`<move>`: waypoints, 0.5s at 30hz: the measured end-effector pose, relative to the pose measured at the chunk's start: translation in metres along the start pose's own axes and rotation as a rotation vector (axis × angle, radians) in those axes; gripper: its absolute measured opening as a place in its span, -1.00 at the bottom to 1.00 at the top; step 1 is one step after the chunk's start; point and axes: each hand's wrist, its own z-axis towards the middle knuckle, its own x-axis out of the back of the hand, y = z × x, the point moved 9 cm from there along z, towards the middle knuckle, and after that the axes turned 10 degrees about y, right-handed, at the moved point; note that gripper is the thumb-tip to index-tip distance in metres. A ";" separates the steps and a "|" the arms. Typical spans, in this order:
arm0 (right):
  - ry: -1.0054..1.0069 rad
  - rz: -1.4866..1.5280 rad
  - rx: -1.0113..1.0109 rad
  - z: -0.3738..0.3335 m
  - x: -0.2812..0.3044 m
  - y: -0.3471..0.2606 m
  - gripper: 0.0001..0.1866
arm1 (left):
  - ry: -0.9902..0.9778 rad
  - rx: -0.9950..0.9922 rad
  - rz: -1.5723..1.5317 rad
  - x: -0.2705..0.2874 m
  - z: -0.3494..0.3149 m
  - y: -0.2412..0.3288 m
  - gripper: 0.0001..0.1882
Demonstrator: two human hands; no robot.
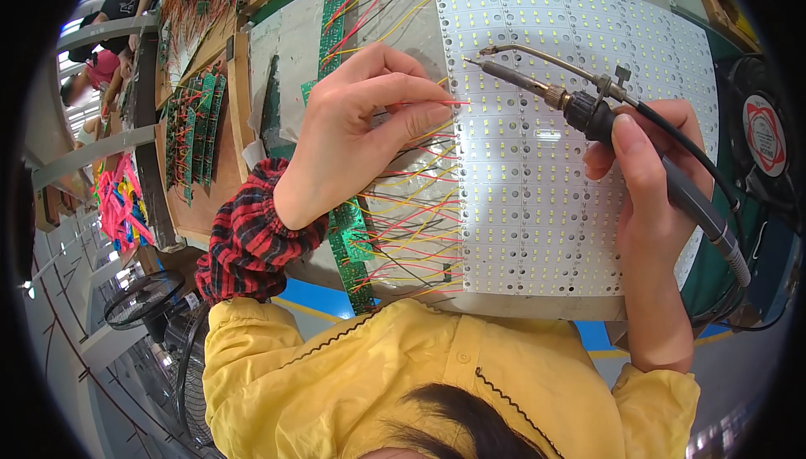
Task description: Soldering individual wires from small circuit boards onto a large LED panel at a factory assembly station.
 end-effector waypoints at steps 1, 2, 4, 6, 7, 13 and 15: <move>0.003 0.001 -0.002 0.000 0.000 0.000 -0.86 | 0.006 -0.012 0.013 0.001 0.000 0.000 -0.86; 0.003 0.001 -0.002 0.000 0.000 0.000 -0.86 | 0.012 -0.025 0.024 0.002 0.001 0.001 -0.87; -0.016 -0.001 0.007 0.000 0.000 -0.001 -0.87 | 0.036 -0.029 0.065 0.005 0.001 0.002 -0.89; -0.032 -0.016 -0.002 -0.002 -0.001 0.000 -0.87 | 0.063 -0.029 0.112 0.008 0.000 0.001 -0.91; -0.045 -0.031 -0.010 -0.003 -0.002 0.001 -0.88 | 0.051 -0.050 0.139 0.005 0.000 0.002 -0.92; -0.067 -0.126 -0.027 -0.009 -0.007 0.004 -0.88 | 0.044 -0.090 0.171 0.003 0.000 0.002 -0.94; -0.080 -0.131 -0.029 -0.009 -0.008 0.005 -0.87 | 0.046 -0.084 0.164 0.002 -0.001 0.000 -0.94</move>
